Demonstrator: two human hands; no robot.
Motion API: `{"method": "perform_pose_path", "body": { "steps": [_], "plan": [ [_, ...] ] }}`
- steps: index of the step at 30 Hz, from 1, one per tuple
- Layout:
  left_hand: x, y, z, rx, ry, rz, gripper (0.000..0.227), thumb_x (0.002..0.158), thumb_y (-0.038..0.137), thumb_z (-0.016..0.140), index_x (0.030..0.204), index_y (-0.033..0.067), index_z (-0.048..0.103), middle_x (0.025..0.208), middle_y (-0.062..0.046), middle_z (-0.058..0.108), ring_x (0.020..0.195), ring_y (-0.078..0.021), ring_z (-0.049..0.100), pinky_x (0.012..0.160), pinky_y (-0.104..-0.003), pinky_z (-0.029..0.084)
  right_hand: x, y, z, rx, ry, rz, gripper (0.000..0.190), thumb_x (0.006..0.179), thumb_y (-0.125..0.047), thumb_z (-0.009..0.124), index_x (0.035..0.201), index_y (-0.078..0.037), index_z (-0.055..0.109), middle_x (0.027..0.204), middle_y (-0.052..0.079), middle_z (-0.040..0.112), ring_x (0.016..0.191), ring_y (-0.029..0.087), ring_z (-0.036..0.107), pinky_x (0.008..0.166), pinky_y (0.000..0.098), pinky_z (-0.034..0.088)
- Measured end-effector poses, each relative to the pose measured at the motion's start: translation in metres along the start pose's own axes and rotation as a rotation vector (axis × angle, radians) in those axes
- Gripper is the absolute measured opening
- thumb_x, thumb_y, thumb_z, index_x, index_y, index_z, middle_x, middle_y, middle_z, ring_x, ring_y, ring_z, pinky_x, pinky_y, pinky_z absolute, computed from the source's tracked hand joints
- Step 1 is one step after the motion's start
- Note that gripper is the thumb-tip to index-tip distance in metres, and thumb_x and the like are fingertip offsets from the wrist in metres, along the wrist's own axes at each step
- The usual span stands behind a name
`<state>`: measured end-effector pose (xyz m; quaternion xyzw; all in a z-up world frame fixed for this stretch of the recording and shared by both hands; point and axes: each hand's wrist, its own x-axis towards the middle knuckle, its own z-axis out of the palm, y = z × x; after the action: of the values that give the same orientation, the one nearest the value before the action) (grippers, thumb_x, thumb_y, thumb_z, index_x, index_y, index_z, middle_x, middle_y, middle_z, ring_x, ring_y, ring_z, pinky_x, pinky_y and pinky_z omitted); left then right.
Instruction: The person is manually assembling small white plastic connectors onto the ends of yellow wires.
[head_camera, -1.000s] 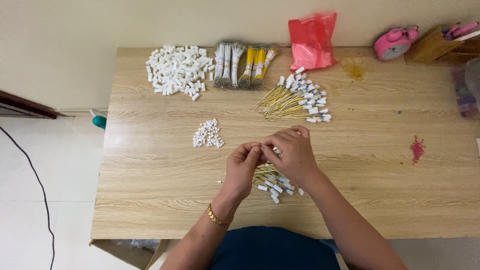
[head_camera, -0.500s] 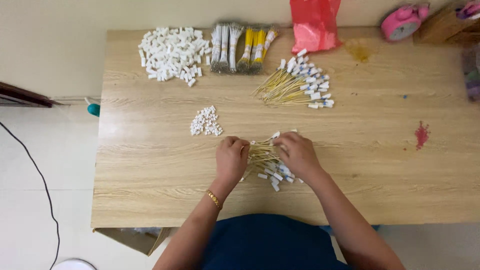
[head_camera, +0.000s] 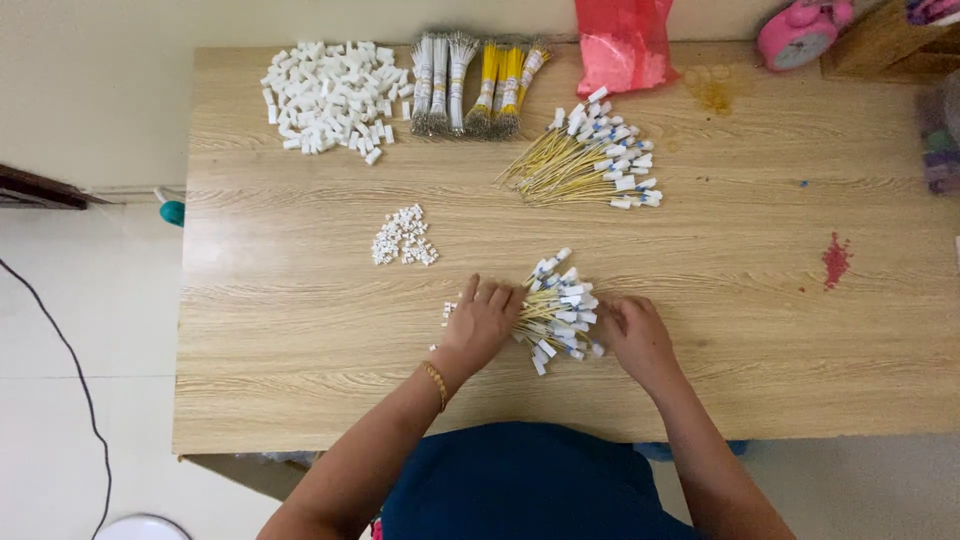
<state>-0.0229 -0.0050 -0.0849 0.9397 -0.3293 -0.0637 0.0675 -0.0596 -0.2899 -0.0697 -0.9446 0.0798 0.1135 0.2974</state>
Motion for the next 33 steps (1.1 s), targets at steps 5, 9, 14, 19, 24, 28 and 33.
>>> {"method": "perform_pose_path", "body": {
  "steps": [5, 9, 14, 19, 24, 28, 33],
  "plan": [
    [-0.042, 0.000, -0.010, 0.025, 0.027, 0.004, 0.053, 0.095, 0.020, 0.052, 0.145, 0.0036, 0.049, 0.122, -0.013, 0.061, 0.118, -0.0305, 0.057, 0.115, -0.055, 0.034, 0.003, -0.013, 0.007, 0.039, -0.011, -0.073, 0.032, 0.091, -0.020, 0.067, 0.117, -0.003, 0.069, 0.118, 0.017, 0.064, 0.104, 0.032, 0.065, 0.088, 0.0401, 0.054],
    [-0.094, -0.009, -0.002, -0.132, 0.168, -0.152, 0.052, 0.095, 0.013, 0.053, 0.146, 0.0085, 0.051, 0.118, -0.010, 0.063, 0.116, -0.0285, 0.058, 0.114, -0.052, 0.037, 0.007, -0.038, 0.016, 0.083, -0.146, 0.028, 0.030, 0.094, -0.019, 0.063, 0.121, -0.008, 0.068, 0.122, 0.014, 0.063, 0.104, 0.029, 0.068, 0.091, 0.0397, 0.056],
    [-0.177, -0.039, 0.023, -0.056, 0.132, -0.398, 0.061, 0.087, 0.010, 0.057, 0.147, 0.0107, 0.047, 0.117, -0.012, 0.062, 0.115, -0.0288, 0.057, 0.111, -0.055, 0.034, 0.007, -0.042, 0.037, -0.010, -0.083, -0.215, 0.028, 0.087, -0.014, 0.069, 0.114, -0.007, 0.071, 0.119, 0.013, 0.065, 0.113, 0.031, 0.061, 0.099, 0.0417, 0.049],
    [-0.249, -0.077, 0.037, 0.108, 0.085, -0.686, 0.071, 0.081, -0.001, 0.058, 0.150, 0.0111, 0.046, 0.121, -0.013, 0.063, 0.113, -0.0278, 0.056, 0.108, -0.051, 0.038, 0.013, -0.044, 0.044, -0.059, -0.086, -0.267, 0.029, 0.085, -0.011, 0.069, 0.114, -0.008, 0.073, 0.117, 0.011, 0.066, 0.114, 0.031, 0.059, 0.100, 0.0418, 0.046],
    [-0.267, -0.120, 0.044, 0.164, 0.236, -1.046, 0.055, 0.098, 0.006, 0.059, 0.152, 0.0088, 0.050, 0.125, -0.017, 0.063, 0.119, -0.0305, 0.056, 0.107, -0.051, 0.041, 0.012, -0.050, 0.038, -0.063, -0.095, -0.205, 0.026, 0.088, -0.015, 0.069, 0.113, -0.008, 0.073, 0.118, 0.010, 0.065, 0.115, 0.030, 0.057, 0.100, 0.0407, 0.048],
    [-0.241, -0.143, 0.031, 0.110, 0.262, -1.141, 0.060, 0.096, 0.013, 0.061, 0.155, 0.0052, 0.050, 0.128, -0.020, 0.063, 0.120, -0.0369, 0.056, 0.105, -0.053, 0.041, 0.007, -0.041, 0.019, 0.009, -0.093, -0.122, 0.027, 0.089, -0.015, 0.068, 0.114, -0.007, 0.072, 0.120, 0.010, 0.063, 0.117, 0.029, 0.055, 0.100, 0.0399, 0.048],
    [-0.209, -0.147, -0.011, 0.217, 0.241, -1.146, 0.097, 0.073, 0.049, 0.079, 0.144, -0.0076, 0.045, 0.139, -0.033, 0.051, 0.132, -0.0524, 0.044, 0.104, -0.075, 0.033, -0.061, -0.030, -0.036, 0.223, 0.196, -0.108, 0.017, 0.092, -0.012, 0.067, 0.107, -0.004, 0.071, 0.098, 0.010, 0.068, 0.079, 0.022, 0.067, 0.069, 0.0322, 0.053]
  ]
}}
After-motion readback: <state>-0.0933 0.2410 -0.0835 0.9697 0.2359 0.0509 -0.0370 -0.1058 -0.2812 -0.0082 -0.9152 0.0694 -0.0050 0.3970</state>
